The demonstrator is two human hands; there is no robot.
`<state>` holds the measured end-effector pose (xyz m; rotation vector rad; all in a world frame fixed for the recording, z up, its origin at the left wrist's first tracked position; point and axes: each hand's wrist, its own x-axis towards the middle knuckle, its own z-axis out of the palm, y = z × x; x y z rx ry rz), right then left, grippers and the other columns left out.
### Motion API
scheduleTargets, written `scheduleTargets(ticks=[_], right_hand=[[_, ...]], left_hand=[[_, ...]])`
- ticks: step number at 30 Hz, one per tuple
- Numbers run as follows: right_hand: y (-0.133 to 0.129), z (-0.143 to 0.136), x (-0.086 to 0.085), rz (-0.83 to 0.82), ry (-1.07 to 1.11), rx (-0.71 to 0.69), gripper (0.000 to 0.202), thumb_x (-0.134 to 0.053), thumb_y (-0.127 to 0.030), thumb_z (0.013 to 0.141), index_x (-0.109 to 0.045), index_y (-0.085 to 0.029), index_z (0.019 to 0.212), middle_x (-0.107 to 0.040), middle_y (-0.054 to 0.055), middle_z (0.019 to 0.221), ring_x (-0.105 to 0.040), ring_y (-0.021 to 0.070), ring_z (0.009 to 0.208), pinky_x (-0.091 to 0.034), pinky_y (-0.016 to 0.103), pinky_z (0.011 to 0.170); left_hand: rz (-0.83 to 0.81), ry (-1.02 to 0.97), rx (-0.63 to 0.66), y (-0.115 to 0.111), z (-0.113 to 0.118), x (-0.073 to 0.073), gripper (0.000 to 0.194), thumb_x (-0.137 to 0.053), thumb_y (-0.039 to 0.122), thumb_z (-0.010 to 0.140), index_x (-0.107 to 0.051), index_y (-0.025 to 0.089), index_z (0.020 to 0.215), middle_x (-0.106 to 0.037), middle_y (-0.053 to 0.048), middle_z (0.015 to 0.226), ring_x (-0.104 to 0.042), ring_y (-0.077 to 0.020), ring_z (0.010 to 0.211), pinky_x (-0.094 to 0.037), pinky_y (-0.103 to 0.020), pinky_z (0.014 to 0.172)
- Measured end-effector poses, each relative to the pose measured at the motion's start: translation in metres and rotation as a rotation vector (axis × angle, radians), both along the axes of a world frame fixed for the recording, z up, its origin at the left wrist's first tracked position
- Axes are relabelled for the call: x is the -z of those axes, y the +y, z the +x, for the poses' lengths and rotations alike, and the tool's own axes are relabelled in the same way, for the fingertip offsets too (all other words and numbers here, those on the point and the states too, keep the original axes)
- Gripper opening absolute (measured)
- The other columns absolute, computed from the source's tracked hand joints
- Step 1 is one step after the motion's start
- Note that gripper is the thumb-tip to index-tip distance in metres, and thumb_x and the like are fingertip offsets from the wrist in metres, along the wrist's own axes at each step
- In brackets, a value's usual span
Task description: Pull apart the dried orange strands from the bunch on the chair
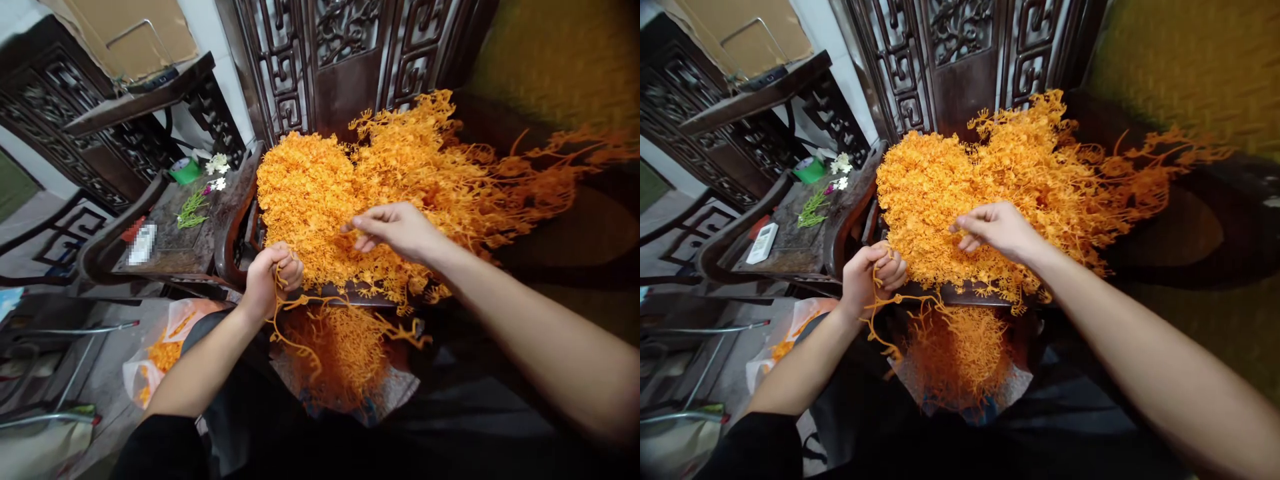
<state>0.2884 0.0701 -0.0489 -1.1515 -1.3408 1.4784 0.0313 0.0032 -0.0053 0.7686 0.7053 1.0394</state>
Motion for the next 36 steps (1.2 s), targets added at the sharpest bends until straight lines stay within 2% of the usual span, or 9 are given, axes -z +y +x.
scheduleTargets(ticks=[4, 10, 16, 21, 24, 27, 31, 33, 36], right_hand=[[-0.017, -0.034, 0.004, -0.173, 0.237, -0.097, 0.037, -0.09, -0.038, 0.067, -0.078, -0.018, 0.095, -0.078, 0.01, 0.089, -0.072, 0.0188, 0.067, -0.061, 0.034, 0.061], [-0.018, -0.056, 0.003, -0.318, 0.534, -0.092, 0.02, -0.08, -0.029, 0.073, -0.071, -0.015, 0.085, -0.071, 0.009, 0.087, -0.064, 0.014, 0.068, -0.059, 0.027, 0.056], [-0.004, -0.07, 0.002, -0.393, 0.589, 0.097, 0.042, -0.059, -0.06, 0.092, -0.057, -0.02, 0.08, -0.064, 0.01, 0.087, -0.053, 0.014, 0.063, -0.044, 0.022, 0.04], [0.01, -0.083, 0.002, -0.418, 0.499, 0.201, 0.018, -0.058, -0.03, 0.099, -0.057, -0.02, 0.085, -0.059, 0.005, 0.085, -0.055, 0.0114, 0.062, -0.048, 0.02, 0.043], [0.015, -0.088, 0.001, -0.375, 0.521, 0.214, 0.01, -0.054, -0.018, 0.099, -0.06, -0.018, 0.091, -0.06, 0.005, 0.091, -0.059, 0.0103, 0.067, -0.053, 0.021, 0.05], [0.015, -0.092, -0.003, -0.327, 0.568, 0.209, 0.012, -0.053, -0.013, 0.099, -0.056, -0.018, 0.089, -0.057, 0.002, 0.084, -0.053, 0.007, 0.061, -0.042, 0.016, 0.045], [0.009, -0.097, -0.007, -0.235, 0.571, 0.162, 0.031, -0.061, -0.05, 0.098, -0.049, -0.022, 0.089, -0.043, -0.004, 0.068, -0.03, 0.0063, 0.049, -0.016, 0.019, 0.039], [0.006, -0.102, -0.006, -0.092, 0.457, 0.166, 0.042, -0.064, -0.065, 0.091, -0.052, -0.024, 0.094, -0.036, -0.006, 0.064, -0.027, 0.0081, 0.049, -0.017, 0.023, 0.041], [0.005, -0.112, 0.0, 0.197, 0.217, 0.344, 0.037, -0.067, -0.056, 0.091, -0.057, -0.024, 0.107, -0.043, -0.004, 0.069, -0.04, 0.0116, 0.059, -0.032, 0.026, 0.051]], left_hand=[[0.03, 0.022, -0.031, 0.001, 0.003, 0.003, 0.03, -0.055, 0.022, 0.082, -0.036, 0.021, 0.059, -0.027, 0.006, 0.05, -0.025, -0.0083, 0.044, -0.021, -0.021, 0.041], [0.058, 0.093, -0.048, 0.012, 0.006, 0.008, 0.029, -0.06, 0.026, 0.081, -0.038, 0.021, 0.062, -0.033, 0.006, 0.048, -0.026, -0.0066, 0.041, -0.024, -0.019, 0.041], [0.01, 0.14, -0.136, 0.035, 0.011, 0.017, 0.03, -0.061, 0.027, 0.075, -0.034, 0.022, 0.063, -0.032, 0.008, 0.049, -0.025, -0.0053, 0.04, -0.018, -0.018, 0.038], [0.029, 0.203, -0.21, 0.044, 0.018, 0.022, 0.031, -0.063, 0.029, 0.075, -0.036, 0.021, 0.063, -0.035, 0.007, 0.051, -0.025, -0.0043, 0.04, -0.017, -0.019, 0.039], [0.068, 0.28, -0.255, 0.05, 0.02, 0.028, 0.027, -0.063, 0.029, 0.075, -0.041, 0.02, 0.064, -0.04, 0.007, 0.053, -0.028, -0.0045, 0.042, -0.019, -0.019, 0.04], [0.162, 0.43, -0.29, 0.055, 0.018, 0.036, 0.021, -0.062, 0.027, 0.077, -0.048, 0.019, 0.064, -0.046, 0.005, 0.053, -0.033, -0.0059, 0.043, -0.023, -0.021, 0.042], [0.299, 0.637, -0.329, 0.057, 0.016, 0.042, 0.025, -0.06, 0.029, 0.085, -0.052, 0.018, 0.064, -0.048, 0.005, 0.052, -0.035, -0.0072, 0.045, -0.025, -0.022, 0.046], [0.349, 0.687, -0.351, 0.053, 0.017, 0.042, 0.028, -0.06, 0.031, 0.088, -0.051, 0.018, 0.064, -0.047, 0.005, 0.054, -0.037, -0.0077, 0.049, -0.028, -0.022, 0.05], [0.449, 0.735, -0.374, 0.045, 0.024, 0.041, 0.031, -0.061, 0.031, 0.089, -0.05, 0.018, 0.064, -0.046, 0.005, 0.057, -0.039, -0.0082, 0.055, -0.031, -0.022, 0.055]])
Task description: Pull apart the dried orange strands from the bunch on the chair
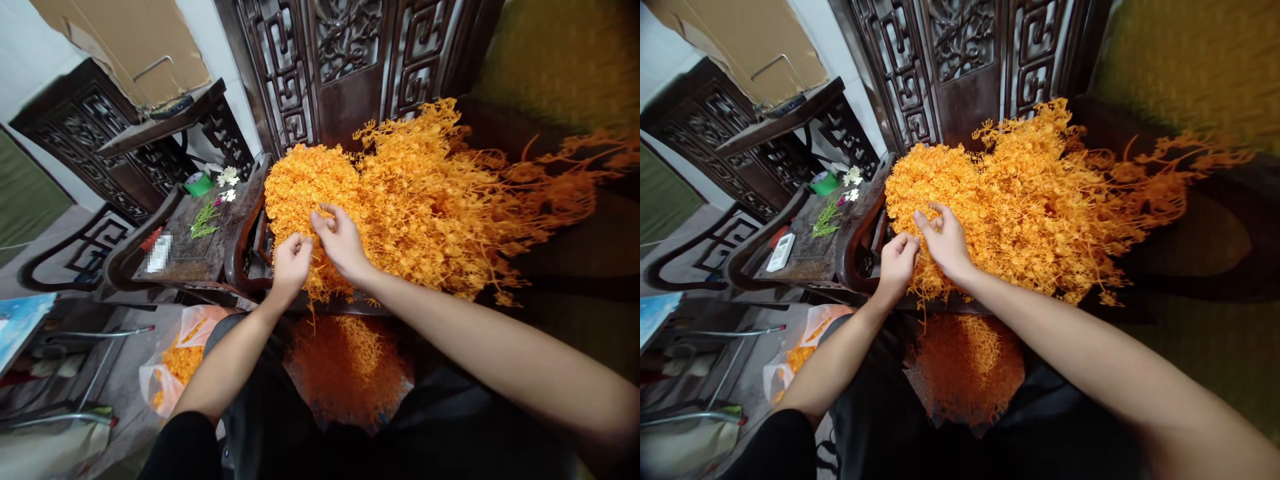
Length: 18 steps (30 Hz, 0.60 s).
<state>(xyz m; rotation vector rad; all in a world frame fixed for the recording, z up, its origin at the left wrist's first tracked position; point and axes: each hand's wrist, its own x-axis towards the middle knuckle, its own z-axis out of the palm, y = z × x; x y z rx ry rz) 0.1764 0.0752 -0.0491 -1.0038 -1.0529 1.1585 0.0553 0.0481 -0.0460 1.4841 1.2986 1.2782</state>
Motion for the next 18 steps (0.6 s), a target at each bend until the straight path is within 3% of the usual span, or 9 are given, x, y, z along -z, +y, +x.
scheduleTargets(ticks=[3, 7, 9, 12, 15, 18], right_hand=[[0.007, -0.01, 0.008, 0.084, -0.119, 0.168, 0.022, -0.059, -0.044, 0.096, -0.059, -0.022, 0.094, -0.051, 0.0, 0.075, -0.047, 0.0138, 0.069, -0.039, 0.028, 0.062], [0.031, -0.009, 0.01, 0.014, -0.098, 0.151, 0.03, -0.056, -0.04, 0.096, -0.051, -0.022, 0.071, -0.041, -0.002, 0.063, -0.039, 0.0127, 0.059, -0.032, 0.028, 0.054], [0.05, 0.004, 0.009, -0.062, -0.014, 0.174, 0.034, -0.061, -0.041, 0.093, -0.046, -0.022, 0.068, -0.038, -0.003, 0.06, -0.035, 0.011, 0.054, -0.029, 0.026, 0.05], [0.075, 0.038, 0.006, -0.246, 0.188, 0.233, 0.039, -0.068, -0.049, 0.089, -0.042, -0.024, 0.073, -0.035, -0.007, 0.056, -0.029, 0.0084, 0.046, -0.023, 0.023, 0.043], [0.087, 0.061, 0.003, -0.24, 0.205, 0.119, 0.054, -0.072, -0.057, 0.086, -0.03, -0.025, 0.074, -0.029, -0.01, 0.053, -0.019, 0.0064, 0.043, -0.015, 0.021, 0.041], [0.084, 0.048, 0.004, -0.207, 0.127, -0.071, 0.062, -0.072, -0.064, 0.083, -0.025, -0.025, 0.073, -0.022, -0.011, 0.052, -0.017, 0.0071, 0.043, -0.014, 0.021, 0.042]], left_hand=[[0.027, 0.025, 0.018, -0.005, 0.007, 0.0, 0.03, -0.06, 0.028, 0.088, -0.051, 0.017, 0.062, -0.046, 0.005, 0.057, -0.04, -0.0082, 0.055, -0.031, -0.023, 0.056], [-0.045, -0.028, -0.024, -0.007, 0.009, -0.003, 0.031, -0.059, 0.025, 0.084, -0.049, 0.018, 0.056, -0.042, 0.005, 0.05, -0.036, -0.0081, 0.05, -0.027, -0.024, 0.052], [-0.049, -0.034, -0.011, -0.015, 0.005, -0.009, 0.031, -0.057, 0.022, 0.082, -0.048, 0.018, 0.053, -0.043, 0.005, 0.05, -0.037, -0.0085, 0.051, -0.027, -0.024, 0.052], [-0.033, -0.027, 0.114, -0.037, -0.005, -0.023, 0.03, -0.056, 0.021, 0.083, -0.05, 0.017, 0.054, -0.046, 0.003, 0.054, -0.04, -0.0091, 0.054, -0.03, -0.024, 0.054], [-0.017, 0.072, 0.27, -0.056, -0.017, -0.028, 0.033, -0.058, 0.025, 0.088, -0.051, 0.017, 0.057, -0.045, 0.004, 0.054, -0.04, -0.0088, 0.054, -0.03, -0.024, 0.055], [0.053, 0.197, 0.351, -0.068, -0.025, -0.018, 0.025, -0.056, 0.019, 0.085, -0.053, 0.018, 0.06, -0.048, 0.004, 0.055, -0.043, -0.0083, 0.053, -0.031, -0.023, 0.055]])
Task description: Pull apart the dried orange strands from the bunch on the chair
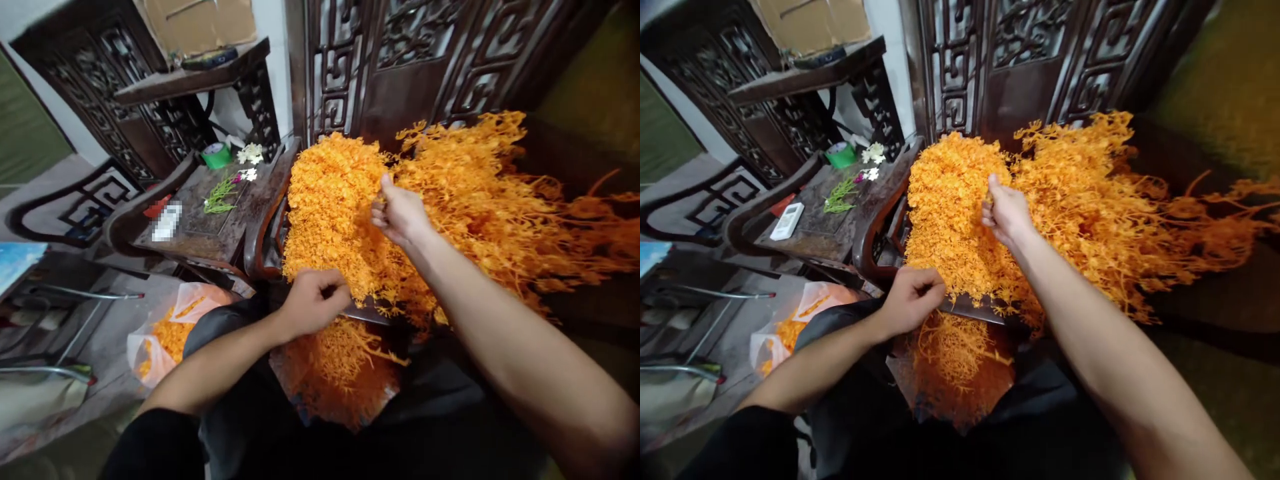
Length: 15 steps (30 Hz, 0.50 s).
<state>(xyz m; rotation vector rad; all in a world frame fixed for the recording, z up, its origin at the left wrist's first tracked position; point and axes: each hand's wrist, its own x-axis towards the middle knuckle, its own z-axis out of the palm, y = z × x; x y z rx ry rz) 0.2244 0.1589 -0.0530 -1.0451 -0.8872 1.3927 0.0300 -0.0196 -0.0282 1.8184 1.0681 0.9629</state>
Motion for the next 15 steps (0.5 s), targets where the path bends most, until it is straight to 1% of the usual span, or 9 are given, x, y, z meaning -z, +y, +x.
scheduleTargets(ticks=[2, 3, 5, 7, 8, 10, 12, 13, 15], right_hand=[[-0.005, -0.025, 0.005, 0.059, -0.176, -0.042, 0.061, -0.068, -0.068, 0.084, -0.026, -0.026, 0.07, -0.025, -0.009, 0.053, -0.023, 0.0083, 0.045, -0.018, 0.023, 0.043], [-0.006, -0.039, 0.009, 0.112, -0.317, -0.035, 0.06, -0.067, -0.067, 0.086, -0.027, -0.025, 0.068, -0.027, -0.007, 0.054, -0.026, 0.0092, 0.046, -0.022, 0.025, 0.045], [-0.006, -0.068, 0.018, 0.257, -0.672, -0.026, 0.057, -0.064, -0.063, 0.089, -0.03, -0.024, 0.065, -0.034, -0.004, 0.055, -0.034, 0.0111, 0.052, -0.03, 0.027, 0.05], [0.0, -0.094, 0.026, 0.349, -1.041, -0.107, 0.048, -0.061, -0.057, 0.093, -0.04, -0.023, 0.066, -0.046, 0.0, 0.061, -0.045, 0.0139, 0.059, -0.037, 0.029, 0.059], [0.004, -0.106, 0.029, 0.349, -1.185, -0.176, 0.041, -0.061, -0.053, 0.094, -0.046, -0.022, 0.07, -0.054, 0.002, 0.066, -0.05, 0.0156, 0.064, -0.04, 0.03, 0.063], [0.013, -0.126, 0.033, 0.285, -1.361, -0.314, 0.026, -0.064, -0.041, 0.091, -0.058, -0.019, 0.08, -0.065, 0.008, 0.08, -0.059, 0.0195, 0.074, -0.044, 0.031, 0.068], [0.021, -0.142, 0.033, 0.224, -1.429, -0.403, 0.016, -0.072, -0.028, 0.083, -0.065, -0.015, 0.089, -0.069, 0.013, 0.092, -0.064, 0.0225, 0.08, -0.047, 0.031, 0.07], [0.023, -0.148, 0.032, 0.215, -1.448, -0.434, 0.021, -0.076, -0.022, 0.076, -0.067, -0.013, 0.093, -0.07, 0.016, 0.098, -0.065, 0.0235, 0.082, -0.048, 0.031, 0.071], [0.025, -0.156, 0.029, 0.211, -1.489, -0.484, 0.04, -0.079, -0.011, 0.065, -0.07, -0.01, 0.104, -0.069, 0.018, 0.111, -0.066, 0.0249, 0.086, -0.05, 0.03, 0.072]], left_hand=[[0.072, 0.072, 0.086, -0.006, -0.002, 0.012, 0.021, -0.054, 0.016, 0.083, -0.053, 0.019, 0.062, -0.052, 0.004, 0.056, -0.045, -0.0086, 0.052, -0.033, -0.024, 0.055], [0.133, 0.118, 0.14, -0.01, -0.002, 0.019, 0.02, -0.054, 0.017, 0.081, -0.052, 0.019, 0.061, -0.053, 0.003, 0.056, -0.045, -0.0092, 0.051, -0.033, -0.024, 0.055], [0.3, 0.214, 0.259, -0.015, -0.003, 0.031, 0.018, -0.056, 0.02, 0.078, -0.05, 0.021, 0.06, -0.055, 0.002, 0.055, -0.045, -0.0112, 0.05, -0.031, -0.027, 0.053], [0.459, 0.288, 0.369, -0.017, -0.004, 0.041, 0.018, -0.058, 0.023, 0.076, -0.05, 0.021, 0.061, -0.056, 0.0, 0.055, -0.046, -0.0131, 0.05, -0.028, -0.028, 0.051], [0.509, 0.313, 0.406, -0.017, -0.005, 0.044, 0.017, -0.059, 0.025, 0.077, -0.051, 0.022, 0.062, -0.057, -0.001, 0.055, -0.048, -0.0138, 0.05, -0.027, -0.029, 0.05], [0.556, 0.353, 0.435, -0.014, -0.007, 0.047, 0.019, -0.058, 0.027, 0.08, -0.053, 0.022, 0.062, -0.059, -0.002, 0.056, -0.052, -0.015, 0.051, -0.025, -0.03, 0.049], [0.571, 0.39, 0.413, -0.011, -0.009, 0.045, 0.021, -0.057, 0.029, 0.083, -0.056, 0.022, 0.063, -0.062, -0.003, 0.057, -0.056, -0.0162, 0.052, -0.024, -0.031, 0.047], [0.577, 0.41, 0.4, -0.01, -0.01, 0.041, 0.021, -0.056, 0.03, 0.084, -0.058, 0.021, 0.065, -0.063, -0.003, 0.057, -0.058, -0.0169, 0.052, -0.024, -0.031, 0.046], [0.593, 0.457, 0.389, -0.012, -0.009, 0.032, 0.021, -0.056, 0.032, 0.086, -0.062, 0.021, 0.069, -0.067, -0.003, 0.06, -0.062, -0.0185, 0.054, -0.025, -0.031, 0.045]])
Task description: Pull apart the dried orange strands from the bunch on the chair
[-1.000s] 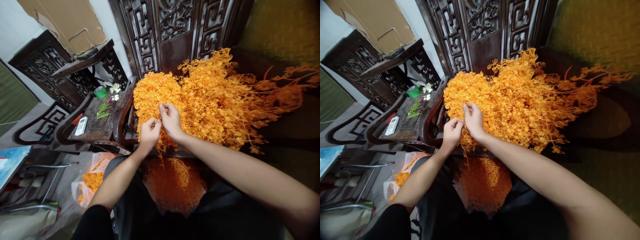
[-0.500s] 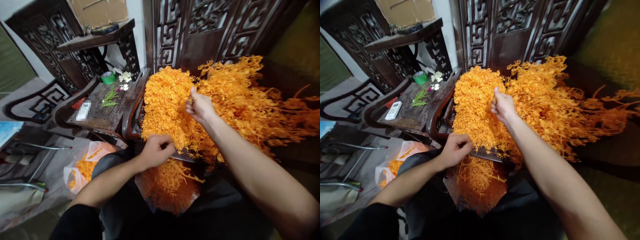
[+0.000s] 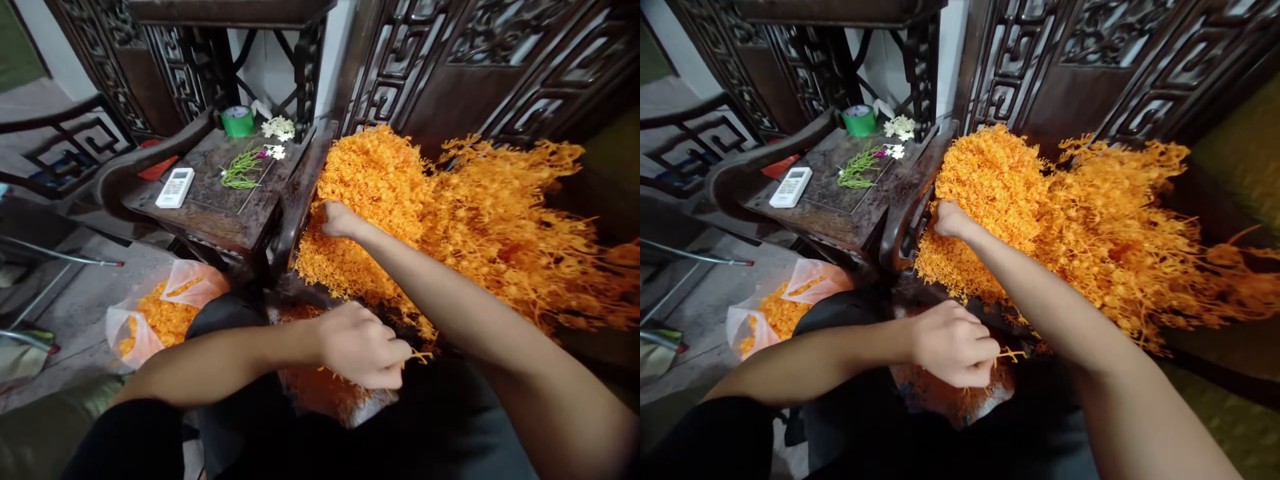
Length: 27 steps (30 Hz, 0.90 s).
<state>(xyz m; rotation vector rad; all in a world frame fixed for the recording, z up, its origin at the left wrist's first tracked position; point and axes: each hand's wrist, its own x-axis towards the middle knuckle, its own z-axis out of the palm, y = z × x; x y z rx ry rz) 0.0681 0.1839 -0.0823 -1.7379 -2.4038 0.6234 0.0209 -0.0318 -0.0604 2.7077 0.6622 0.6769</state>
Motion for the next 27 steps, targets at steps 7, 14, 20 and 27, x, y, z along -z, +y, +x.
scheduleTargets(ticks=[7, 14, 20, 27], right_hand=[[-0.018, 0.0, 0.007, 0.075, -0.013, -0.005, 0.069, -0.083, -0.015, 0.068, -0.062, -0.013, 0.133, -0.061, 0.019, 0.13, -0.065, 0.0311, 0.108, -0.053, 0.038, 0.094], [-0.033, 0.004, 0.01, 0.064, -0.011, -0.008, 0.084, -0.087, -0.032, 0.071, -0.055, -0.009, 0.145, -0.058, 0.024, 0.139, -0.063, 0.0375, 0.123, -0.052, 0.043, 0.102], [-0.054, 0.028, 0.002, 0.162, -0.04, -0.167, 0.057, -0.073, -0.022, 0.083, -0.064, -0.006, 0.137, -0.064, 0.024, 0.136, -0.063, 0.0373, 0.124, -0.049, 0.045, 0.107], [-0.071, 0.075, 0.008, 0.415, -0.195, -0.469, 0.05, -0.043, -0.028, 0.103, -0.057, -0.011, 0.147, -0.042, 0.016, 0.163, -0.041, 0.0436, 0.138, -0.039, 0.058, 0.105]], left_hand=[[0.075, 0.085, 0.186, -0.036, 0.004, -0.034, 0.026, -0.052, 0.033, 0.095, -0.071, 0.021, 0.081, -0.076, -0.004, 0.075, -0.074, -0.0223, 0.067, -0.035, -0.036, 0.043], [0.034, 0.146, 0.252, -0.048, -0.001, -0.03, 0.022, -0.06, 0.038, 0.094, -0.071, 0.02, 0.087, -0.076, -0.004, 0.073, -0.075, -0.0225, 0.067, -0.032, -0.034, 0.039], [-0.034, 0.215, 0.206, -0.047, -0.01, -0.022, 0.021, -0.059, 0.034, 0.095, -0.073, 0.02, 0.092, -0.076, -0.004, 0.074, -0.075, -0.025, 0.067, -0.036, -0.035, 0.039], [-0.095, 0.425, 0.19, -0.047, -0.014, -0.012, 0.016, -0.062, 0.013, 0.091, -0.075, 0.016, 0.081, -0.073, -0.006, 0.066, -0.074, -0.0257, 0.063, -0.042, -0.035, 0.043]])
